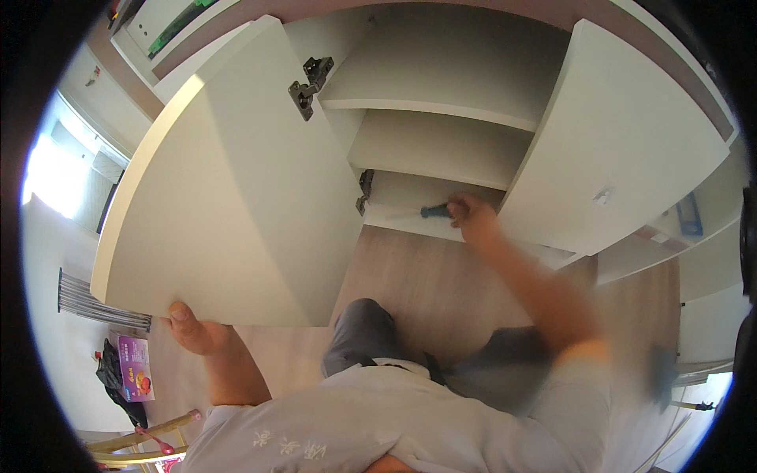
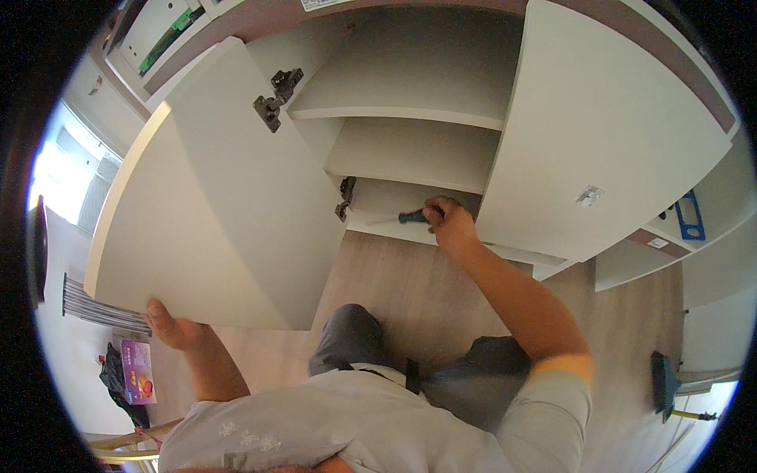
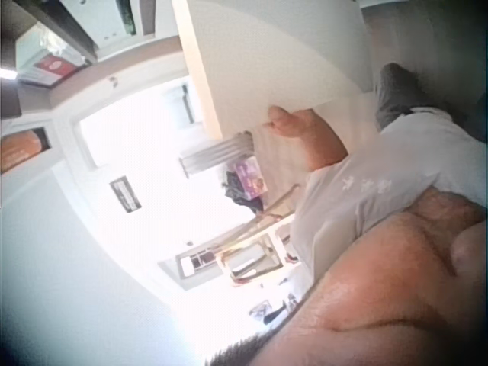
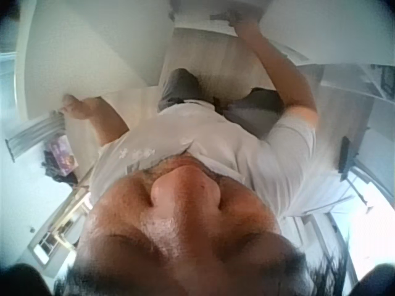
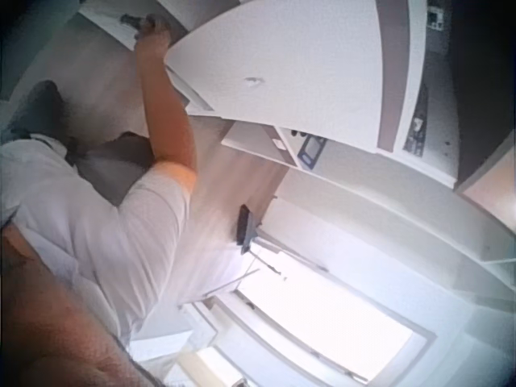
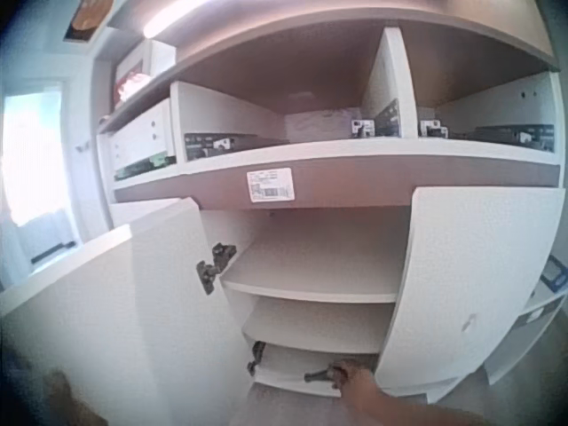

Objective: The person uses a screwdriver to tighten screws on the hinges of a white cabinet door. They repeatedly open and close the door to check the alignment and functionality of the hinges during the process.

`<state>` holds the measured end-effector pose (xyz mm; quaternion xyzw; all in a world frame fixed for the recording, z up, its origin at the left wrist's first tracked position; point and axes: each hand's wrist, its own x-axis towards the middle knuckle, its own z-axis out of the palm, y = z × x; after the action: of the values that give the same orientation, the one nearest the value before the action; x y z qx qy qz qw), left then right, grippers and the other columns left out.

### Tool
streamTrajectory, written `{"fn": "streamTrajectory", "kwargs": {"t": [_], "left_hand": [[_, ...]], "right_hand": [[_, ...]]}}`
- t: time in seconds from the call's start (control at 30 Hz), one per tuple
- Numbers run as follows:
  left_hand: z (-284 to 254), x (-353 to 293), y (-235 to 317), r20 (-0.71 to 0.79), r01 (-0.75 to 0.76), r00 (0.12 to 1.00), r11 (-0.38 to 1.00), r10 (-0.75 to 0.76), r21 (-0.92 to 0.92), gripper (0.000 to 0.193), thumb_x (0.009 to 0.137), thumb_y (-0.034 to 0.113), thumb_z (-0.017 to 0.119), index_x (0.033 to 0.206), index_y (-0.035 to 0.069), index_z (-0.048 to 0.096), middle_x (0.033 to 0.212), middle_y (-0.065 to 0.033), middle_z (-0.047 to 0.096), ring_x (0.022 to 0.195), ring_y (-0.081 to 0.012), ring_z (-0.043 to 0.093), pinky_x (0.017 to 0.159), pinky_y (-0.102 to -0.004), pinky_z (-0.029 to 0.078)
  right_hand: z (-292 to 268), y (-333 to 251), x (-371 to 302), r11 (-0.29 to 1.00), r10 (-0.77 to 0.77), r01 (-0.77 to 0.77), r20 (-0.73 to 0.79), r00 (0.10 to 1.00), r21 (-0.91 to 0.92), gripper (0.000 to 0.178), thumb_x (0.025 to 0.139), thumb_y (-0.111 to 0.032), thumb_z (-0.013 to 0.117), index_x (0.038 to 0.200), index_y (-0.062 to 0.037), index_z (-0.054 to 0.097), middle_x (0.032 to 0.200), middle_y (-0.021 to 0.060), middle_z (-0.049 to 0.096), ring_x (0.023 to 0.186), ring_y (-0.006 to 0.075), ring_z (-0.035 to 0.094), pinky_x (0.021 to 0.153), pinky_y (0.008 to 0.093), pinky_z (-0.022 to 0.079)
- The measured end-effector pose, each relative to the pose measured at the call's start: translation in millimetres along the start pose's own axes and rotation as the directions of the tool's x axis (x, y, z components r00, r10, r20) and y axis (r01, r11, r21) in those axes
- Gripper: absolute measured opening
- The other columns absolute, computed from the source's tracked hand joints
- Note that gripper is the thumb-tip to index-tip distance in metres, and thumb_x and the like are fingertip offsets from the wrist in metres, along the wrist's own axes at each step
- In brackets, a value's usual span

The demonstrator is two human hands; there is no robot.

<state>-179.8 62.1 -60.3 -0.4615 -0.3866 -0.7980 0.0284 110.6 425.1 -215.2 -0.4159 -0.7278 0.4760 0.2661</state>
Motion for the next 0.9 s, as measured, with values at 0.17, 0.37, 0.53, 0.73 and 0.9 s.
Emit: {"fn": "streamTrajectory", "kwargs": {"t": [0.17, 0.37, 0.53, 0.73, 0.9], "left_hand": [[12.4, 5.5, 3.6, 0.072, -0.012, 0.997, 0.999, 0.016, -0.046, 0.049, 0.100, 0.024, 0.067, 0.140, 0.002, 0.051, 0.132, -0.0117, 0.063, 0.116, -0.0258, 0.064, 0.099, -0.0437, 0.054], [4.0, 0.5, 8.2, 0.129, 0.046, 0.991, 0.991, -0.030, -0.123, 0.039, 0.103, 0.024, 0.060, 0.134, 0.001, 0.058, 0.131, -0.0132, 0.065, 0.117, -0.0260, 0.064, 0.099, -0.0437, 0.054], [14.9, 6.9, 6.9, 0.178, 0.029, 0.984, 0.989, -0.004, -0.142, 0.043, 0.103, 0.025, 0.059, 0.137, 0.000, 0.057, 0.133, -0.0150, 0.064, 0.118, -0.0264, 0.064, 0.101, -0.0436, 0.053], [-2.8, 4.0, 5.1, 0.178, 0.139, 0.979, 0.958, -0.096, -0.251, 0.044, 0.103, 0.026, 0.058, 0.138, -0.001, 0.056, 0.135, -0.0164, 0.064, 0.120, -0.0280, 0.064, 0.102, -0.0443, 0.052], [7.6, 7.2, 7.4, 0.209, 0.169, 0.972, 0.946, -0.112, -0.276, 0.044, 0.102, 0.025, 0.059, 0.137, -0.002, 0.056, 0.132, -0.0171, 0.065, 0.115, -0.0281, 0.067, 0.096, -0.0430, 0.056]], "right_hand": [[36.2, 51.9, 50.7, 0.874, 0.197, -0.133, -0.091, 0.976, 0.466, 0.031, 0.107, -0.024, 0.059, 0.124, 0.0013, 0.065, 0.110, 0.0113, 0.068, 0.080, 0.0189, 0.069, 0.077, 0.0332, 0.059], [40.9, 33.0, 43.2, 0.903, 0.171, -0.129, -0.067, 0.983, 0.410, 0.035, 0.108, -0.026, 0.058, 0.127, 0.0030, 0.063, 0.108, 0.0115, 0.067, 0.082, 0.0193, 0.069, 0.078, 0.0323, 0.060], [50.6, 56.7, 58.6, 0.844, 0.180, -0.133, -0.040, 0.983, 0.519, 0.037, 0.108, -0.026, 0.058, 0.129, 0.0048, 0.062, 0.111, 0.0130, 0.068, 0.080, 0.0191, 0.069, 0.077, 0.0311, 0.060], [55.7, 58.0, 59.2, 0.837, 0.175, -0.129, -0.036, 0.984, 0.533, 0.041, 0.107, -0.029, 0.059, 0.131, 0.0041, 0.061, 0.112, 0.0137, 0.067, 0.081, 0.0196, 0.071, 0.076, 0.0310, 0.062], [52.8, 51.1, 59.4, 0.841, 0.202, -0.157, -0.032, 0.979, 0.518, 0.040, 0.108, -0.028, 0.058, 0.130, 0.0045, 0.060, 0.113, 0.0141, 0.067, 0.082, 0.0199, 0.071, 0.076, 0.0313, 0.063]]}}
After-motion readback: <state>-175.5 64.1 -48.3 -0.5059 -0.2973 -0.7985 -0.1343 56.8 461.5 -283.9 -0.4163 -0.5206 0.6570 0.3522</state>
